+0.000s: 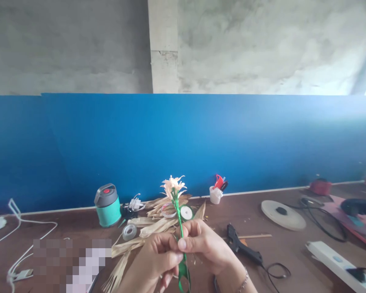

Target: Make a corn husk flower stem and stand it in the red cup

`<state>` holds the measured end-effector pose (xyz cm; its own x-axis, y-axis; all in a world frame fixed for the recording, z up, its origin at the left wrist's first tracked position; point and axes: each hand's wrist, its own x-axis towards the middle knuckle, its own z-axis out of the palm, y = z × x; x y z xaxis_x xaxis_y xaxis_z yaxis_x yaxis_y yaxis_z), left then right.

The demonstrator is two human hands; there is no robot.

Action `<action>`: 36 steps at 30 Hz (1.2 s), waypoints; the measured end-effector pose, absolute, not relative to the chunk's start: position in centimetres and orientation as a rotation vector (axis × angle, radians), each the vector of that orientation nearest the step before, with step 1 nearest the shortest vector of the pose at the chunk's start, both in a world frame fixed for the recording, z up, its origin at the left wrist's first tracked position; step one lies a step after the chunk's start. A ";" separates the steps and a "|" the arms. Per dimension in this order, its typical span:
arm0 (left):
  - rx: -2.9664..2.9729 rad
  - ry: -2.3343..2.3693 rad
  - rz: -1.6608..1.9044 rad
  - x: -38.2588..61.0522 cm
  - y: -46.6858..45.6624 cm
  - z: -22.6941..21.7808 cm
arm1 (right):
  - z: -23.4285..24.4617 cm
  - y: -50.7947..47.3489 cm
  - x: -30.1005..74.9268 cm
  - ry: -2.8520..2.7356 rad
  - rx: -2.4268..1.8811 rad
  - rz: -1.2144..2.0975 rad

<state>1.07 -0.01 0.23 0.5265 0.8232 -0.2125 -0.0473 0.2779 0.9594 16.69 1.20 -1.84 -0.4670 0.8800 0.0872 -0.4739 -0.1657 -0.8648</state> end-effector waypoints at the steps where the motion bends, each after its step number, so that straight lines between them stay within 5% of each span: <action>1: 1.141 0.836 0.688 1.1 -0.1 0.2 | -1.8 1.2 16.7 -1.094 -0.556 1.793; 19: 1.144 0.884 0.825 2.0 -0.4 0.2 | -1.6 0.9 15.8 -1.015 -0.411 1.809; 36: 1.319 1.055 0.777 1.5 -0.2 -0.3 | -1.3 0.9 16.3 -1.135 -0.801 1.603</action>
